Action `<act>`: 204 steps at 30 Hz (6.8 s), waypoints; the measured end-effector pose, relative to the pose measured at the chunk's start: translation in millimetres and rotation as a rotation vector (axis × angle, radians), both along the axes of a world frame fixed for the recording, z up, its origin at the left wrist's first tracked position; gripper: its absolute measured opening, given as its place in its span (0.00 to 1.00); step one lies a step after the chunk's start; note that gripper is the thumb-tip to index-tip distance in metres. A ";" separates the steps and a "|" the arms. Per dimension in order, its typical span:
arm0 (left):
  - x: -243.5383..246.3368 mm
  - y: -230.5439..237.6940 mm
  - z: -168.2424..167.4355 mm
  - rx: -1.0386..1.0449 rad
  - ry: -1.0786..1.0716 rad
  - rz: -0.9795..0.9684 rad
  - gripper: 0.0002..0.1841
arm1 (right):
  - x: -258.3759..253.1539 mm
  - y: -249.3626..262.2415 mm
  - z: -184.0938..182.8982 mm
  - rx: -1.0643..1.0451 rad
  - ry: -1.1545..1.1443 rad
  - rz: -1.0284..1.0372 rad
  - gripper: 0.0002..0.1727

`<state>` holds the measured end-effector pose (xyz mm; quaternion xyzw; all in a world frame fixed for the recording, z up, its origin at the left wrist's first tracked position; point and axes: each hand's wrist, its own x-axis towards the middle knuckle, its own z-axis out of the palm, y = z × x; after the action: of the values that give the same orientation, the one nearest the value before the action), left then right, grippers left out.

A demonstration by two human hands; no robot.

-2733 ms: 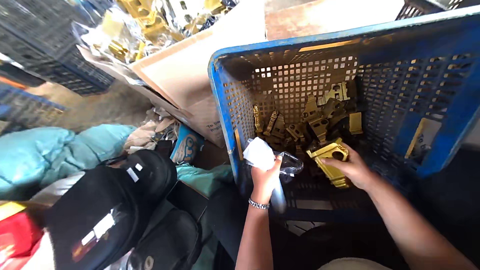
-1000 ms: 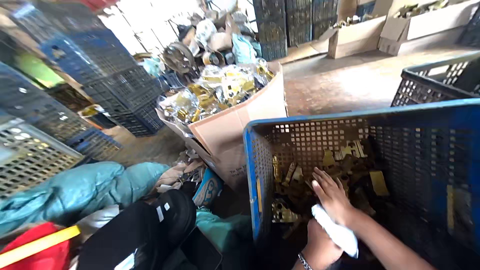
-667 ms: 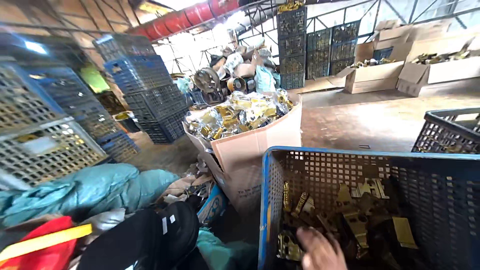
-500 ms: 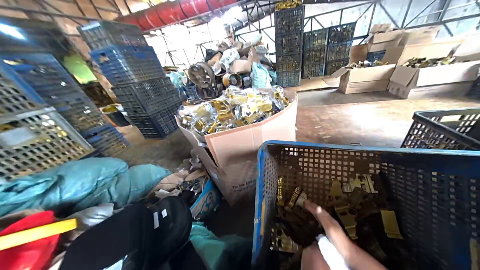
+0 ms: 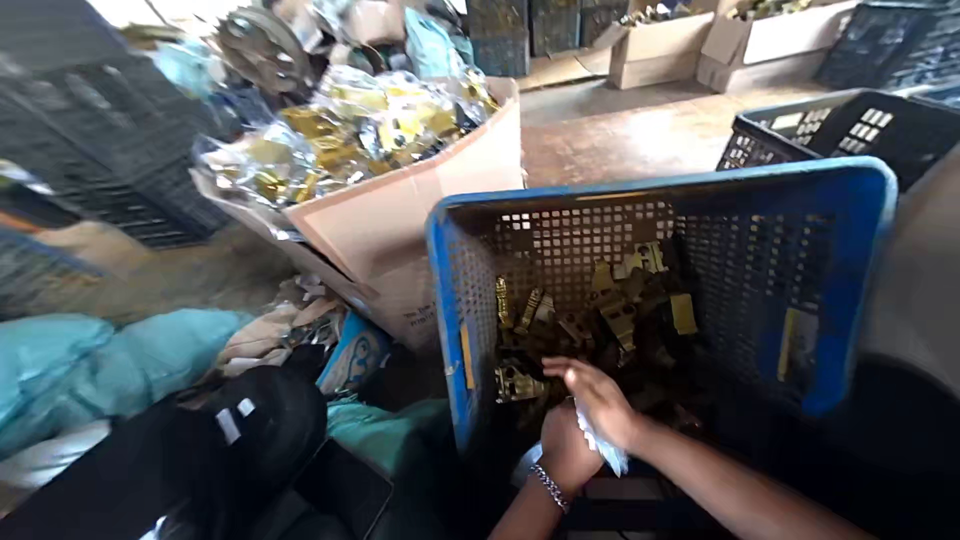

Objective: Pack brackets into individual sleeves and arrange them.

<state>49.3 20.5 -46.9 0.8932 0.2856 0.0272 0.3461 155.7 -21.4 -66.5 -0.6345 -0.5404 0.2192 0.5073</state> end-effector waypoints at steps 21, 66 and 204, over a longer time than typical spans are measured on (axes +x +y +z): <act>-9.2 42.5 42.0 -0.080 -0.833 0.986 0.26 | 301.6 80.9 4.0 -0.991 -0.407 -0.388 0.43; -21.2 45.4 24.2 -0.133 -0.738 0.807 0.26 | 269.3 44.7 -91.8 -0.862 0.081 -0.395 0.32; -30.0 -35.6 4.8 -0.419 -0.818 0.484 0.19 | 18.1 -57.4 55.5 -0.347 0.655 0.324 0.13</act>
<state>19.3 -15.1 -42.1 0.6294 0.3249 0.3955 0.5847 173.8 -78.8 -11.0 -0.5140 -0.3981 0.5748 0.4970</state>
